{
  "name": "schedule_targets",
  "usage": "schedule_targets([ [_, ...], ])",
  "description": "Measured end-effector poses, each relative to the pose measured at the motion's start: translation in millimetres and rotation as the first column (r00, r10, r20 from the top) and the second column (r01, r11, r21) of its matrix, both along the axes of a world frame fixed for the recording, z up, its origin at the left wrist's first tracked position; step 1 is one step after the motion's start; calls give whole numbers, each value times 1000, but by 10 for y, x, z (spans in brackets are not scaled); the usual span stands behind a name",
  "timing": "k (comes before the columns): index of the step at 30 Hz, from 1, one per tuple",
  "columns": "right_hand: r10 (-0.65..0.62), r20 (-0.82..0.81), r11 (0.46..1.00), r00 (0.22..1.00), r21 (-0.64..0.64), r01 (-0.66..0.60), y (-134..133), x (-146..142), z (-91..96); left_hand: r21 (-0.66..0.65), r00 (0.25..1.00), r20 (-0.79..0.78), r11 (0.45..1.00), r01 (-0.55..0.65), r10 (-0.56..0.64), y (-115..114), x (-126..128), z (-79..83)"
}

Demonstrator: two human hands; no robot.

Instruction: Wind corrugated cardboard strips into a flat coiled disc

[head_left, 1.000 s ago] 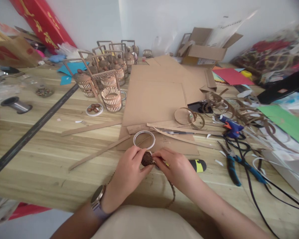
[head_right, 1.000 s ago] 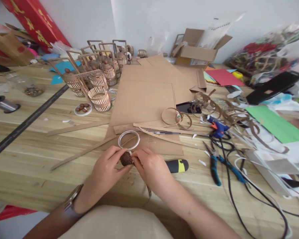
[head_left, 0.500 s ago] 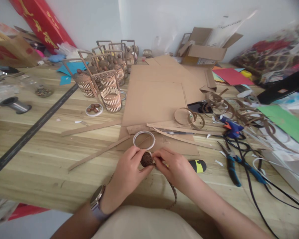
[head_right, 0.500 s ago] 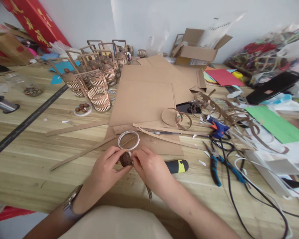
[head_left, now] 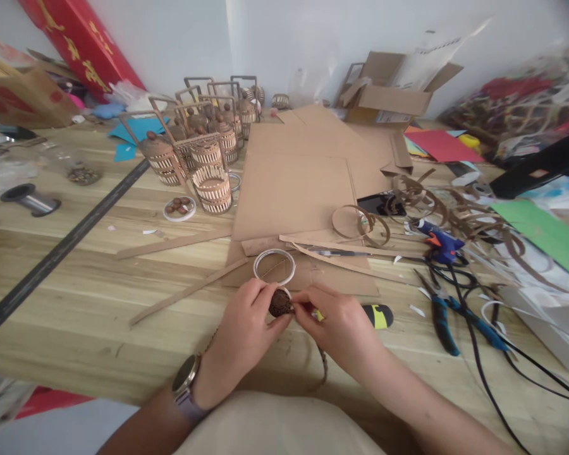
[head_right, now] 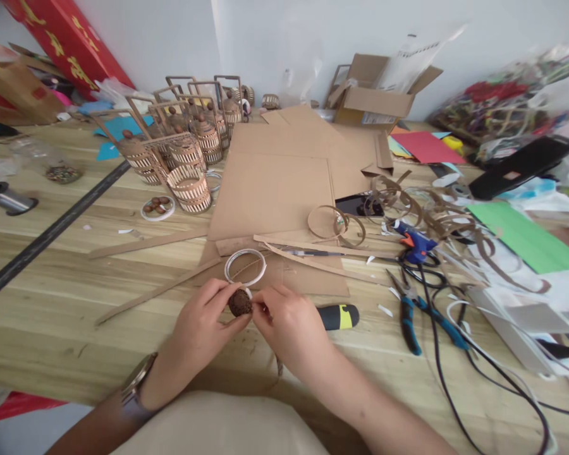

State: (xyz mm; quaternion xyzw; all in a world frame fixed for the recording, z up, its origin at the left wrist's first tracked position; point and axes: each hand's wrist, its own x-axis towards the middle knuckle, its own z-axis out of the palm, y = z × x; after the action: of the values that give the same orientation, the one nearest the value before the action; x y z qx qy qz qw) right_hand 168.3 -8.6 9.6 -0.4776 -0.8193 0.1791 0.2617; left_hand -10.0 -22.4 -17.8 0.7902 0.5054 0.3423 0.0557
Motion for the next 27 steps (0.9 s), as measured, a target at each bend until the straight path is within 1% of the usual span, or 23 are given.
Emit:
schedule_targets([
  [2, -4, 20, 1000, 1000, 22, 4, 2, -3, -2, 16, 1000, -5, 1000, 4, -4, -8, 6, 6],
  [5, -20, 78, 994, 997, 107, 12, 9, -8, 2, 14, 1000, -4, 1000, 5, -5, -15, 16, 17],
  [7, -19, 104, 992, 994, 122, 6, 17, -9, 18, 1, 1000, 6, 1000, 15, -15, -14, 19, 20],
  [8, -8, 103, 995, 995, 105, -3, 22, -7, 31, -10, 1000, 14, 1000, 21, -21, -12, 19, 21],
  [11, 27, 69, 1000, 997, -12, -26, 50, 15, 80, -37, 998, 48, 998, 48, -46, -11, 6, 24],
  [13, 23, 50, 998, 998, -59, -20, 87, 47, 103, -46, 995, 73, 996, 78, -75, -18, -8, 31],
  [15, -8, 44, 998, 999, -63, 10, 147, 93, 109, -54, 990, 93, 992, 116, -110, -31, -23, 47],
  [17, -68, 40, 996, 997, -49, 70, 227, 154, 99, -68, 984, 107, 987, 149, -141, -45, -34, 69],
  [20, -160, 52, 986, 986, -35, 162, 358, 282, 81, -87, 978, 140, 982, 170, -157, -50, -44, 96],
  [22, -177, 62, 984, 982, -21, 179, 434, 396, 83, -97, 974, 167, 980, 172, -155, -40, -49, 100],
  [24, -193, 58, 981, 980, 21, 192, 491, 528, 106, -104, 971, 188, 980, 172, -150, -25, -55, 92],
  [27, -288, 38, 951, 957, 124, 282, 541, 744, 182, -108, 970, 198, 980, 165, -142, -8, -65, 74],
])
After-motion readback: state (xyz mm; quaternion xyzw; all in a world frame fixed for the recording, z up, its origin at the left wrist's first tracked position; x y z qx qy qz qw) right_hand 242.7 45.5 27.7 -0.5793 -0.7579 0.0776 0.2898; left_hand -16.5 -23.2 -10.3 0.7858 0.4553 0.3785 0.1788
